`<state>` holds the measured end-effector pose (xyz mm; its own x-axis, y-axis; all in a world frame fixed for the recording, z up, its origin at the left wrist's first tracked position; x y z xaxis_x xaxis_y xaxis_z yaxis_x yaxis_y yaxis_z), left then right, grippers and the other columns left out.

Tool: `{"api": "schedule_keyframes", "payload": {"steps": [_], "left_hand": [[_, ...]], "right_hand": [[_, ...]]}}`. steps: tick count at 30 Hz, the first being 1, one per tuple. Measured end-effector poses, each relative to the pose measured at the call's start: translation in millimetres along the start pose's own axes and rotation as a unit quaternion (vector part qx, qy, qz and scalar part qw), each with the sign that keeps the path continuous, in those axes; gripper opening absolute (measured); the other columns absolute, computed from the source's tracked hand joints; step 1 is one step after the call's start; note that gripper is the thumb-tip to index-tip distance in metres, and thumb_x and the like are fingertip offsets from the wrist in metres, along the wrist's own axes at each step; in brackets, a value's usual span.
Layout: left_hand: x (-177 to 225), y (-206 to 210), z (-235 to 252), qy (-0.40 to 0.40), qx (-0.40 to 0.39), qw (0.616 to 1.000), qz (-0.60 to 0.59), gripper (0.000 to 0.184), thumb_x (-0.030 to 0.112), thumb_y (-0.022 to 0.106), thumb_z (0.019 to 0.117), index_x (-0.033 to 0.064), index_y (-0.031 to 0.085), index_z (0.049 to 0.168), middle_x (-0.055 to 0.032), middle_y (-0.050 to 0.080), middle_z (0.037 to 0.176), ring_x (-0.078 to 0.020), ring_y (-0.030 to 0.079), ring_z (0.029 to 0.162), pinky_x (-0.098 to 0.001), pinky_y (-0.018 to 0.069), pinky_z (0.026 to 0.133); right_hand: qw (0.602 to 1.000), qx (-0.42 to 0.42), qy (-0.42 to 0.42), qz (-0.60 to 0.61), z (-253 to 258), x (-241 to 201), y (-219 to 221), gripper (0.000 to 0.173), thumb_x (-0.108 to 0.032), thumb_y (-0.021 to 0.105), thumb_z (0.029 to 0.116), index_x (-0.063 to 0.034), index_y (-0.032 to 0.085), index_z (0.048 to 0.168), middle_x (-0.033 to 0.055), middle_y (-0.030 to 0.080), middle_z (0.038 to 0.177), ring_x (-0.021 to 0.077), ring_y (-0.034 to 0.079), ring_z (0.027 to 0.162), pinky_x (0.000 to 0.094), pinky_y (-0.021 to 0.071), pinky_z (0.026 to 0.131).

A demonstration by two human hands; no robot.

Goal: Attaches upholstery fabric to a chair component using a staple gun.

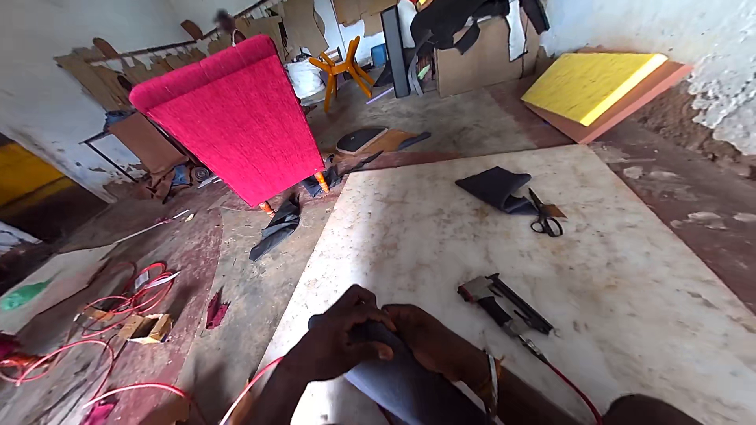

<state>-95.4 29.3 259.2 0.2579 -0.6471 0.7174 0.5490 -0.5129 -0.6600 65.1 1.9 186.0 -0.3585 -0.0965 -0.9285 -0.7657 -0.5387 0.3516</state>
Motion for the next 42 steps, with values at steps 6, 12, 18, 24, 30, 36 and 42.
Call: {"api": "schedule_keyframes", "payload": {"steps": [6, 12, 18, 24, 30, 36, 42], "left_hand": [[-4.7, -0.7, -7.7, -0.019, 0.004, 0.999, 0.047, 0.039, 0.048, 0.064, 0.0988, 0.0143, 0.070, 0.118, -0.0027, 0.066, 0.120, -0.0121, 0.062, 0.114, -0.0357, 0.0543, 0.099], [-16.2, -9.6, -15.0, -0.054, 0.055, 0.992, 0.098, 0.042, 0.049, 0.058, 0.1021, 0.0109, 0.066, 0.118, 0.0000, 0.071, 0.097, -0.0050, 0.068, 0.087, -0.0285, 0.0591, 0.080], [-15.6, 0.6, 1.2, -0.022, 0.154, 0.971, 0.182, 0.045, 0.055, 0.057, 0.1002, 0.0135, 0.070, 0.110, 0.0035, 0.071, 0.090, -0.0022, 0.068, 0.081, -0.0263, 0.0597, 0.073], [-31.6, 33.3, -8.4, 0.027, 0.254, 0.937, 0.238, 0.035, 0.041, 0.072, 0.0949, 0.0097, 0.074, 0.111, -0.0055, 0.075, 0.107, -0.0150, 0.071, 0.104, -0.0364, 0.0592, 0.094], [-196.0, 192.1, -22.2, -0.108, 0.291, 0.914, 0.262, 0.036, 0.039, 0.068, 0.0970, 0.0070, 0.075, 0.112, -0.0116, 0.074, 0.116, -0.0263, 0.071, 0.109, -0.0427, 0.0583, 0.096], [-269.8, 276.4, -54.7, -0.184, 0.155, 0.938, 0.249, 0.026, 0.030, 0.058, 0.1040, 0.0134, 0.073, 0.118, -0.0060, 0.067, 0.132, -0.0253, 0.061, 0.128, -0.0442, 0.0498, 0.109], [-305.8, 273.3, -82.7, -0.164, 0.156, 0.921, 0.318, 0.032, 0.053, 0.058, 0.1000, 0.0372, 0.071, 0.125, 0.0027, 0.057, 0.149, -0.0274, 0.047, 0.144, -0.0617, 0.0264, 0.121]], "right_hand": [[0.966, 0.157, -0.051, -0.199, -12.2, -3.5, -7.8, 0.033, -0.035, 0.040, 0.1103, -0.0092, 0.060, 0.113, 0.0011, 0.057, 0.079, 0.0115, 0.057, 0.068, 0.0317, 0.0514, 0.065], [0.788, 0.301, -0.098, -0.528, -74.9, 34.3, 10.4, 0.081, -0.075, 0.060, 0.0876, -0.0155, 0.057, 0.142, 0.0076, 0.068, 0.123, 0.0250, 0.067, 0.106, 0.0461, 0.0588, 0.084], [0.756, 0.321, -0.097, -0.562, -69.4, 39.4, -16.0, 0.060, -0.055, 0.071, 0.0899, -0.0120, 0.065, 0.131, 0.0068, 0.074, 0.114, 0.0266, 0.072, 0.097, 0.0482, 0.0605, 0.076], [0.665, 0.308, -0.211, -0.646, -14.2, 26.7, -83.2, 0.032, -0.035, 0.077, 0.0889, -0.0203, 0.072, 0.118, 0.0019, 0.071, 0.125, 0.0283, 0.062, 0.124, 0.0648, 0.0398, 0.111], [0.671, 0.359, 0.111, -0.639, -16.6, 119.2, -192.0, 0.075, -0.035, 0.082, 0.0849, -0.0185, 0.050, 0.151, 0.0164, 0.032, 0.166, 0.0439, 0.030, 0.151, 0.0677, 0.0326, 0.114], [0.613, 0.430, 0.281, -0.600, -132.4, 209.2, -272.5, 0.084, -0.039, 0.081, 0.0857, -0.0004, 0.044, 0.150, 0.0318, 0.047, 0.148, 0.0485, 0.048, 0.137, 0.0614, 0.0426, 0.111], [0.574, 0.349, 0.387, -0.632, -112.3, 205.1, -288.5, 0.098, -0.013, 0.077, 0.0831, -0.0026, 0.021, 0.162, 0.0292, 0.061, 0.135, 0.0500, 0.061, 0.121, 0.0708, 0.0422, 0.102]]}}
Point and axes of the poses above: each hand's wrist, its own z-axis towards the middle knuckle, its own y-axis out of the palm, x = y × z, the point moved 4 cm from there along z, towards the middle knuckle
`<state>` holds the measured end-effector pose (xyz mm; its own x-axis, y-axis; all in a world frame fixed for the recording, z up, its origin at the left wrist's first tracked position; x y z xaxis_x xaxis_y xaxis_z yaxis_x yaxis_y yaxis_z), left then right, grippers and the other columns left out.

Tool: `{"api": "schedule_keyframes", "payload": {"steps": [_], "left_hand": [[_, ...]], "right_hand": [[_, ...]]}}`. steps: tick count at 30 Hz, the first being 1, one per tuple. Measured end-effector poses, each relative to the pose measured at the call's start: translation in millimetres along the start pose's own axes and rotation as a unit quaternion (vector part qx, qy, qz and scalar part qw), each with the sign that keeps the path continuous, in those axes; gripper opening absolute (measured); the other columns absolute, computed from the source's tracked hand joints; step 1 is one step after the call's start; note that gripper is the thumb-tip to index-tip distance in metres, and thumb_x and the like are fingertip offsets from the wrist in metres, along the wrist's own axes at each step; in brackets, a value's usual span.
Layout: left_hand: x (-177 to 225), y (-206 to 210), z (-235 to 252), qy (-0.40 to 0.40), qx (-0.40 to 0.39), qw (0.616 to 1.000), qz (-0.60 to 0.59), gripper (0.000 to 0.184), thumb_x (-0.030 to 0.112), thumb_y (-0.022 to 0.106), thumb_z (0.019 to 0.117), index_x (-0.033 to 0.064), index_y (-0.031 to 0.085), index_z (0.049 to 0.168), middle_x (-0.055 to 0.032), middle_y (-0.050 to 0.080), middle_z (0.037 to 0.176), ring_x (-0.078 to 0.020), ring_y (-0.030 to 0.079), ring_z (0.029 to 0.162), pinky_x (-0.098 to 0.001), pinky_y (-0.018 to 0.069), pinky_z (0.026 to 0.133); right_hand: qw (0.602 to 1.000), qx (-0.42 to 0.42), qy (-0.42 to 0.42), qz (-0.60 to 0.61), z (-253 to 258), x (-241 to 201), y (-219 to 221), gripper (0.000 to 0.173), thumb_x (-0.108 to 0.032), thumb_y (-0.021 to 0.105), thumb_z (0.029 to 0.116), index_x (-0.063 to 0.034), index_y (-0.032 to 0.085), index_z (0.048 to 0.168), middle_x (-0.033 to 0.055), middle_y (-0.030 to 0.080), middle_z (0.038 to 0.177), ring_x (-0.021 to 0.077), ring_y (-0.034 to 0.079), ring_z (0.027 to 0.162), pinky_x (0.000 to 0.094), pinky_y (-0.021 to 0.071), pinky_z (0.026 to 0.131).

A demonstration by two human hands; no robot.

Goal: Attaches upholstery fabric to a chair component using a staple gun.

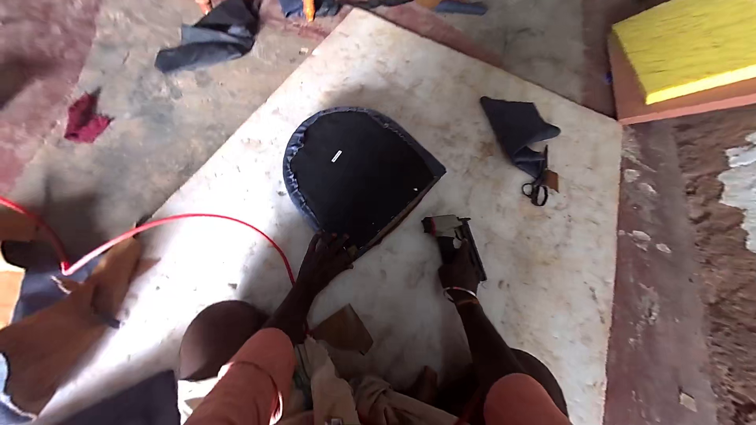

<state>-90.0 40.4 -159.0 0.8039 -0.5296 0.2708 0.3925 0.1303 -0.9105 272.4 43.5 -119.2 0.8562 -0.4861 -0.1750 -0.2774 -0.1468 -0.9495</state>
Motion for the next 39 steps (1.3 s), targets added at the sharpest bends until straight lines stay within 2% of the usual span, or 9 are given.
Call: {"api": "schedule_keyframes", "payload": {"steps": [3, 5, 7, 10, 12, 15, 17, 30, 39], "left_hand": [[-12.6, 5.8, -1.4, 0.022, -0.030, 0.999, -0.003, 0.037, 0.060, 0.051, 0.1010, 0.0408, 0.071, 0.126, 0.0052, 0.054, 0.153, -0.0241, 0.044, 0.146, -0.0574, 0.0231, 0.124], [-14.8, 8.3, -2.3, 0.019, -0.037, 0.998, -0.041, 0.039, 0.060, 0.050, 0.1014, 0.0390, 0.072, 0.125, 0.0038, 0.053, 0.154, -0.0249, 0.042, 0.147, -0.0572, 0.0192, 0.125], [-17.3, 13.0, -3.2, 0.015, -0.014, 0.997, -0.074, 0.033, 0.051, 0.051, 0.1041, 0.0356, 0.074, 0.122, 0.0027, 0.053, 0.154, -0.0251, 0.040, 0.148, -0.0559, 0.0184, 0.126], [-16.2, 13.9, -3.0, -0.001, -0.005, 0.997, -0.081, 0.030, 0.047, 0.052, 0.1044, 0.0342, 0.075, 0.120, 0.0029, 0.055, 0.152, -0.0238, 0.043, 0.147, -0.0531, 0.0209, 0.126], [-16.1, 16.3, -4.9, -0.010, -0.006, 0.996, -0.087, 0.029, 0.046, 0.055, 0.1028, 0.0354, 0.075, 0.120, 0.0037, 0.055, 0.152, -0.0238, 0.041, 0.148, -0.0521, 0.0194, 0.127], [-14.6, 10.4, -0.9, -0.015, 0.002, 0.996, -0.091, 0.027, 0.043, 0.058, 0.1013, 0.0325, 0.077, 0.115, 0.0028, 0.057, 0.150, -0.0248, 0.043, 0.147, -0.0525, 0.0219, 0.127], [-14.7, 8.5, 0.1, -0.013, 0.009, 0.996, -0.092, 0.027, 0.042, 0.057, 0.1013, 0.0313, 0.078, 0.113, 0.0029, 0.058, 0.148, -0.0250, 0.044, 0.146, -0.0521, 0.0224, 0.126], [-18.0, 6.7, -6.9, -0.006, 0.051, 0.990, -0.129, 0.028, 0.038, 0.059, 0.1018, 0.0318, 0.074, 0.124, 0.0017, 0.059, 0.147, -0.0244, 0.044, 0.146, -0.0498, 0.0229, 0.127], [-20.4, 10.7, -8.0, -0.006, 0.063, 0.984, -0.165, 0.027, 0.037, 0.060, 0.1002, 0.0278, 0.076, 0.120, 0.0035, 0.058, 0.148, -0.0223, 0.043, 0.147, -0.0495, 0.0219, 0.127]], "right_hand": [[0.995, -0.055, 0.046, 0.063, 26.2, -3.5, -8.8, 0.105, -0.015, 0.082, 0.0780, -0.0089, 0.017, 0.161, 0.0300, 0.063, 0.129, 0.0507, 0.066, 0.108, 0.0724, 0.0500, 0.087], [0.981, -0.063, 0.041, 0.177, 30.5, -5.9, -11.8, 0.095, -0.020, 0.081, 0.0848, -0.0137, 0.021, 0.159, 0.0308, 0.064, 0.119, 0.0490, 0.067, 0.095, 0.0693, 0.0521, 0.078], [0.969, -0.074, 0.000, 0.234, 13.7, -24.1, -27.1, 0.074, -0.034, 0.076, 0.0934, -0.0106, 0.038, 0.152, 0.0250, 0.068, 0.106, 0.0382, 0.069, 0.084, 0.0598, 0.0563, 0.076], [0.953, -0.142, -0.075, 0.255, -40.6, -66.8, -38.6, 0.025, -0.020, 0.070, 0.0964, 0.0017, 0.069, 0.109, 0.0106, 0.070, 0.081, 0.0194, 0.068, 0.069, 0.0417, 0.0596, 0.069], [0.948, -0.162, -0.086, 0.260, -74.6, -82.9, -23.4, 0.023, -0.022, 0.073, 0.0922, 0.0008, 0.069, 0.097, 0.0071, 0.068, 0.073, 0.0167, 0.066, 0.062, 0.0389, 0.0595, 0.063], [0.978, -0.149, -0.087, 0.115, -104.4, -91.9, 2.2, 0.044, -0.048, 0.073, 0.0888, -0.0057, 0.073, 0.103, 0.0084, 0.073, 0.085, 0.0230, 0.072, 0.079, 0.0498, 0.0594, 0.076], [0.984, -0.142, -0.096, 0.047, -113.0, -102.9, 8.1, 0.048, -0.053, 0.070, 0.0898, -0.0084, 0.074, 0.107, 0.0096, 0.075, 0.090, 0.0266, 0.073, 0.086, 0.0539, 0.0576, 0.079], [0.983, -0.164, -0.078, -0.035, -117.4, -137.8, 21.7, 0.048, -0.049, 0.067, 0.0938, -0.0112, 0.069, 0.123, 0.0114, 0.075, 0.104, 0.0285, 0.072, 0.098, 0.0537, 0.0568, 0.085], [0.983, -0.151, -0.099, 0.020, -124.4, -131.4, 27.7, 0.040, -0.045, 0.069, 0.0911, -0.0120, 0.073, 0.114, 0.0089, 0.075, 0.095, 0.0249, 0.073, 0.089, 0.0519, 0.0575, 0.081]]}}
Point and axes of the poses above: each hand's wrist, its own z-axis towards the middle knuckle, its own y-axis out of the palm, x = y × z, the point moved 4 cm from there along z, towards the middle knuckle
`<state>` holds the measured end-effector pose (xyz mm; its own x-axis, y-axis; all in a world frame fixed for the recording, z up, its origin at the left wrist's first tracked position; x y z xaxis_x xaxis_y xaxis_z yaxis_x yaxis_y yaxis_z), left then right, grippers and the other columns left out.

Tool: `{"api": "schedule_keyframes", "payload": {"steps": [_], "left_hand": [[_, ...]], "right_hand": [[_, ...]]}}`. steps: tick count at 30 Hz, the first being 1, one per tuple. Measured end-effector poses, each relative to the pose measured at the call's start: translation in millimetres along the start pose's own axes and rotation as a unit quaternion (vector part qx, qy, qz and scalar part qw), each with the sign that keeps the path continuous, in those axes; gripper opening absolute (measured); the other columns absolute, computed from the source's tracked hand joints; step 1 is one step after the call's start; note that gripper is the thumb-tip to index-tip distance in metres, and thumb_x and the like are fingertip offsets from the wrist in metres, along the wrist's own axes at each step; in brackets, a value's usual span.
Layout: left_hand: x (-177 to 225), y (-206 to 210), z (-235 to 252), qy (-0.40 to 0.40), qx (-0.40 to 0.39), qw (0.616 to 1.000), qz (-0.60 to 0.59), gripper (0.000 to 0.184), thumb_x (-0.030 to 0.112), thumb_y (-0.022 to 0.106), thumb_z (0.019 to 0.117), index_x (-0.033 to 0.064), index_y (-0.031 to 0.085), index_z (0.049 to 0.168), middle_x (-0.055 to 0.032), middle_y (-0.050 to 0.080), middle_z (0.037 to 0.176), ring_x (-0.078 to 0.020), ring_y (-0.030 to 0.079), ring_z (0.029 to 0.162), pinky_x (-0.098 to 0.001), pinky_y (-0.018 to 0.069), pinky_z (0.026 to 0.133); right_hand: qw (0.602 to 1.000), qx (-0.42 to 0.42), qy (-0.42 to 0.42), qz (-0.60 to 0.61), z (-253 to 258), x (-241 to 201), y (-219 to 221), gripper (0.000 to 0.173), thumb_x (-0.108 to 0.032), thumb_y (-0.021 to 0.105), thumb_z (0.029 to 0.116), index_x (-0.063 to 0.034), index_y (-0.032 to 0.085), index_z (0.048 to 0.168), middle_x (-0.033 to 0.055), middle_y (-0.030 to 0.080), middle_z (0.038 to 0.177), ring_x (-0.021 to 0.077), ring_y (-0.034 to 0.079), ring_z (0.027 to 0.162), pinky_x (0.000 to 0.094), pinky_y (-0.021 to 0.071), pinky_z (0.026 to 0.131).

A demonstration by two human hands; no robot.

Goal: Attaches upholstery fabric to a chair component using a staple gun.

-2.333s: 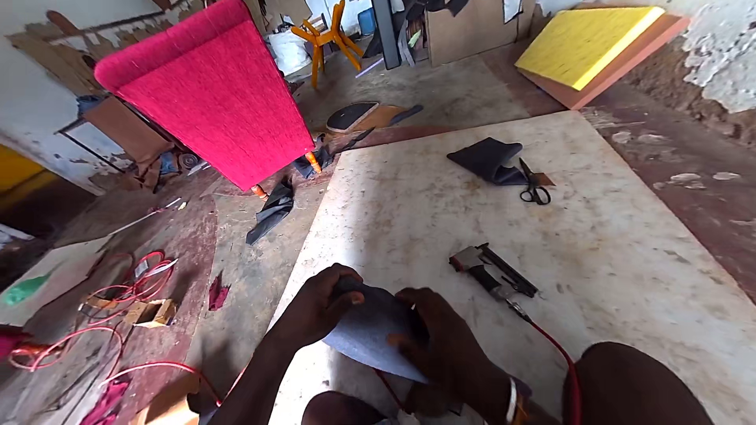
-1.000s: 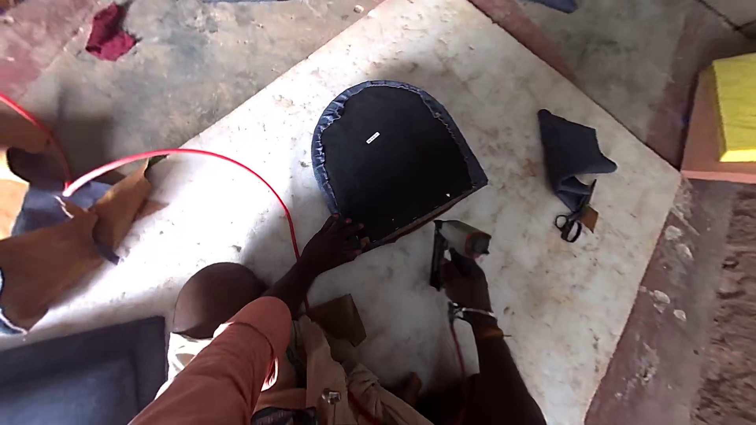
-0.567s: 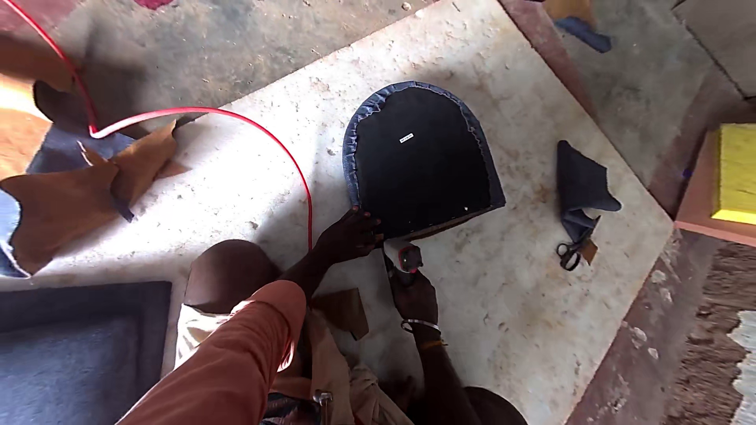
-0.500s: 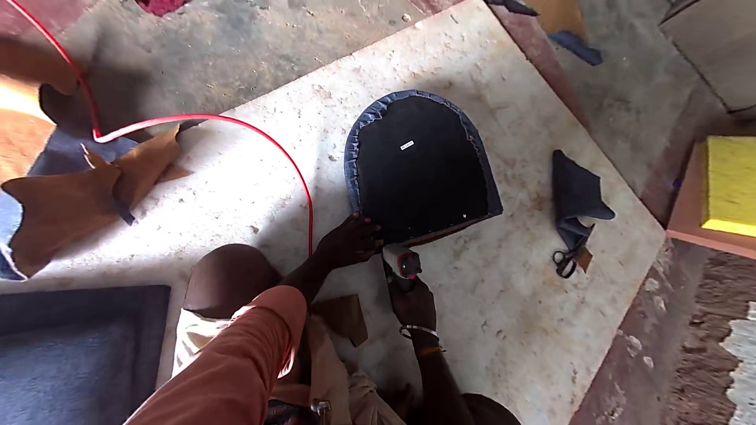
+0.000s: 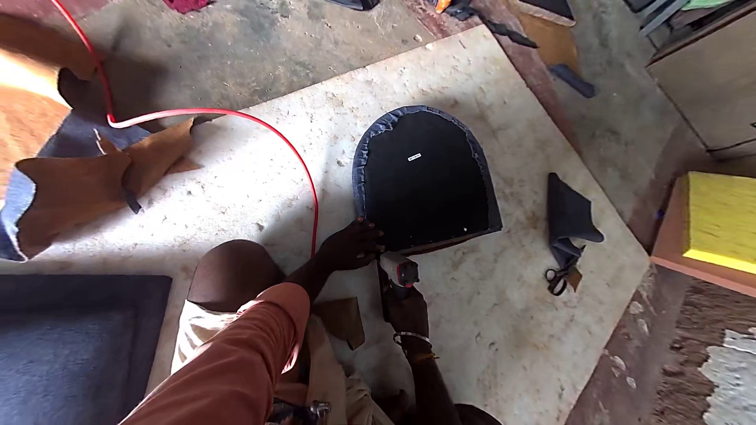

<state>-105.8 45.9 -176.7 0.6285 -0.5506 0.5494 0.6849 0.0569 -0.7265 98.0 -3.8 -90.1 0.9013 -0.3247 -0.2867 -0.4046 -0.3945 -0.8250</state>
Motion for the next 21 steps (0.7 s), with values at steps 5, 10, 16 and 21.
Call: {"api": "schedule_keyframes", "payload": {"steps": [5, 10, 16, 21], "left_hand": [[1.8, -2.6, 1.9, 0.002, -0.005, 1.000, 0.004, 0.029, 0.035, 0.060, 0.0987, 0.0277, 0.075, 0.122, 0.0033, 0.059, 0.148, -0.0228, 0.043, 0.147, -0.0492, 0.0221, 0.127], [1.2, -0.9, -0.8, 0.001, -0.007, 1.000, 0.006, 0.029, 0.036, 0.058, 0.0996, 0.0245, 0.076, 0.120, 0.0037, 0.058, 0.148, -0.0219, 0.042, 0.147, -0.0487, 0.0209, 0.128], [8.3, 1.8, 3.7, -0.066, -0.031, 0.997, 0.039, 0.037, 0.052, 0.055, 0.0986, 0.0284, 0.073, 0.121, 0.0093, 0.050, 0.156, -0.0167, 0.033, 0.152, -0.0498, 0.0203, 0.128], [46.7, 9.1, 30.7, -0.149, -0.072, 0.976, 0.141, 0.046, 0.053, 0.059, 0.0964, 0.0187, 0.068, 0.125, -0.0019, 0.049, 0.156, -0.0265, 0.034, 0.152, -0.0573, 0.0133, 0.127]], "right_hand": [[1.000, -0.002, 0.001, -0.015, -1.6, -4.6, 1.5, 0.041, -0.045, 0.068, 0.0924, -0.0123, 0.072, 0.116, 0.0094, 0.075, 0.096, 0.0259, 0.073, 0.091, 0.0525, 0.0574, 0.081], [0.998, -0.037, 0.010, -0.044, 1.3, -10.4, -4.0, 0.046, -0.048, 0.066, 0.0938, -0.0127, 0.069, 0.123, 0.0104, 0.075, 0.107, 0.0272, 0.072, 0.101, 0.0531, 0.0566, 0.088], [0.954, 0.151, 0.076, 0.249, 16.0, 52.1, -40.4, 0.044, -0.031, 0.075, 0.0940, 0.0005, 0.065, 0.123, 0.0166, 0.072, 0.099, 0.0274, 0.071, 0.084, 0.0511, 0.0592, 0.080], [0.842, 0.320, 0.222, 0.374, 35.6, 107.3, -74.7, 0.080, -0.023, 0.071, 0.0989, 0.0021, 0.021, 0.157, 0.0315, 0.054, 0.140, 0.0399, 0.061, 0.122, 0.0515, 0.0498, 0.102]]}}
Point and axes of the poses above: each hand's wrist, its own z-axis towards the middle knuckle, its own y-axis out of the palm, x = y × z, the point moved 4 cm from there along z, towards the middle knuckle
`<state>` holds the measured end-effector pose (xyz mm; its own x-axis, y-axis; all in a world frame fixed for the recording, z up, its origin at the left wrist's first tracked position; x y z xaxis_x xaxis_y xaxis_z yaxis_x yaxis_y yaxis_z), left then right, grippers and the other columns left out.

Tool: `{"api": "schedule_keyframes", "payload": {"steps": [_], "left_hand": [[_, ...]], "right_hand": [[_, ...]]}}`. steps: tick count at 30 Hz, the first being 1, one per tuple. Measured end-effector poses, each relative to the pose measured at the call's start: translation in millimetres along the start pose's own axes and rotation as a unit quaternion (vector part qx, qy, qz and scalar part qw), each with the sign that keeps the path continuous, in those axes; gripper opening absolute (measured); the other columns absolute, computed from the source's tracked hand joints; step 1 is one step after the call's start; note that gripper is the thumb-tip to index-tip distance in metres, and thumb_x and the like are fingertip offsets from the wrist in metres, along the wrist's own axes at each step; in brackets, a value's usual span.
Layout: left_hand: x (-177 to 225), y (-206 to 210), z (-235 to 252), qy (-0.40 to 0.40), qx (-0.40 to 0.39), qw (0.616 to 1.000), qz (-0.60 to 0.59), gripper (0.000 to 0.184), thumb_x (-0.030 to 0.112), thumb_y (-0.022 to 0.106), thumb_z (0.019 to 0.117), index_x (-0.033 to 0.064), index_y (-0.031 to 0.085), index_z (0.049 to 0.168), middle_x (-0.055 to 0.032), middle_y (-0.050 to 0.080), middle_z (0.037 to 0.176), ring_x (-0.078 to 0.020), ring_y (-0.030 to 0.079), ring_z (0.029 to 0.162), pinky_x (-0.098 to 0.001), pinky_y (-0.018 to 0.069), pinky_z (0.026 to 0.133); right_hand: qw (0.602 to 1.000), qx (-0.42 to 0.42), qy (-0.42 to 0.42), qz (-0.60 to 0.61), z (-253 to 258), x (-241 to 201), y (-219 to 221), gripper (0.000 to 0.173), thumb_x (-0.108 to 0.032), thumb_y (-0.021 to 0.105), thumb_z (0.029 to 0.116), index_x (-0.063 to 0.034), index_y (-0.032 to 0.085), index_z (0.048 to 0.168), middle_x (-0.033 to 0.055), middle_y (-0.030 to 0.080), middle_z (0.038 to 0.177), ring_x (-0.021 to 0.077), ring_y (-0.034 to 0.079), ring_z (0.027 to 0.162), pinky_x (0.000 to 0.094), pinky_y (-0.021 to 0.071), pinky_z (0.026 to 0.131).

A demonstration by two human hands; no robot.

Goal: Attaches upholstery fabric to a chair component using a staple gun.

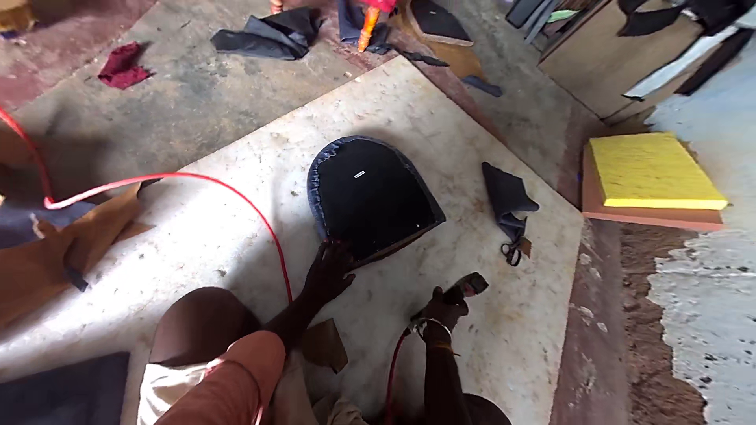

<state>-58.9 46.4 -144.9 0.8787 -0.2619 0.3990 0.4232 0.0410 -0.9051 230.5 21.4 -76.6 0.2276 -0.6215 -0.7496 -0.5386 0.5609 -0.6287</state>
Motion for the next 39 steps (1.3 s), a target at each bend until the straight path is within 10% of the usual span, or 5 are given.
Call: {"api": "schedule_keyframes", "payload": {"steps": [9, 18, 24, 29, 39], "left_hand": [[54.9, -9.8, 69.0, 0.030, -0.132, 0.979, 0.154, 0.061, 0.000, 0.051, 0.0978, 0.0171, 0.042, 0.156, -0.0137, 0.042, 0.160, -0.0395, 0.042, 0.144, -0.0641, 0.0381, 0.110], [101.3, -193.3, 63.1, -0.003, -0.113, 0.993, 0.025, 0.053, 0.035, 0.054, 0.1003, 0.0204, 0.053, 0.151, -0.0046, 0.061, 0.145, -0.0263, 0.063, 0.126, -0.0509, 0.0530, 0.102], [139.4, -330.8, 5.7, -0.086, -0.069, 0.970, -0.216, 0.048, 0.021, 0.069, 0.0963, 0.0074, 0.059, 0.140, -0.0055, 0.075, 0.115, -0.0136, 0.074, 0.100, -0.0375, 0.0626, 0.090], [98.5, -338.4, -1.7, -0.121, -0.057, 0.981, -0.138, 0.055, 0.025, 0.064, 0.0967, 0.0087, 0.049, 0.147, -0.0082, 0.072, 0.117, -0.0171, 0.072, 0.100, -0.0428, 0.0608, 0.090], [129.5, -312.7, 92.7, -0.138, -0.077, 0.934, -0.321, 0.062, 0.028, 0.057, 0.1046, 0.0197, 0.031, 0.160, -0.0106, 0.061, 0.139, -0.0180, 0.069, 0.111, -0.0368, 0.0608, 0.089]], "right_hand": [[0.966, -0.011, -0.256, 0.013, 8.7, 14.1, -14.9, 0.081, -0.024, 0.076, 0.0886, 0.0098, 0.037, 0.151, 0.0336, 0.038, 0.155, 0.0467, 0.037, 0.145, 0.0555, 0.0335, 0.120], [0.947, -0.197, -0.078, 0.241, -38.0, -3.4, 9.2, 0.044, -0.028, 0.054, 0.1067, -0.0014, 0.054, 0.142, 0.0195, 0.065, 0.129, 0.0273, 0.070, 0.109, 0.0437, 0.0609, 0.089], [0.938, -0.191, -0.087, 0.275, -69.7, -23.3, 96.8, 0.052, -0.027, 0.037, 0.1111, 0.0028, 0.042, 0.153, 0.0248, 0.044, 0.156, 0.0348, 0.042, 0.147, 0.0479, 0.0315, 0.123], [0.919, -0.205, -0.089, 0.325, -95.9, 21.5, 118.4, 0.062, -0.036, 0.028, 0.1105, 0.0004, 0.029, 0.160, 0.0205, 0.031, 0.165, 0.0274, 0.031, 0.154, 0.0413, 0.0230, 0.128], [0.970, -0.212, -0.092, 0.082, -36.2, 43.1, 99.5, 0.043, -0.029, 0.051, 0.1071, -0.0107, 0.060, 0.145, 0.0154, 0.070, 0.127, 0.0272, 0.068, 0.116, 0.0447, 0.0506, 0.106]]}}
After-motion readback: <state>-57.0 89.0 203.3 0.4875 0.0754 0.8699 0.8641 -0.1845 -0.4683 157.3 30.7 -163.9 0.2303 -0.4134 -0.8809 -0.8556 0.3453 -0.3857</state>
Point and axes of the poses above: each hand's wrist, its own z-axis towards the middle knuckle, its own y-axis out of the palm, x = y × z, the point moved 4 cm from there along z, towards the middle knuckle
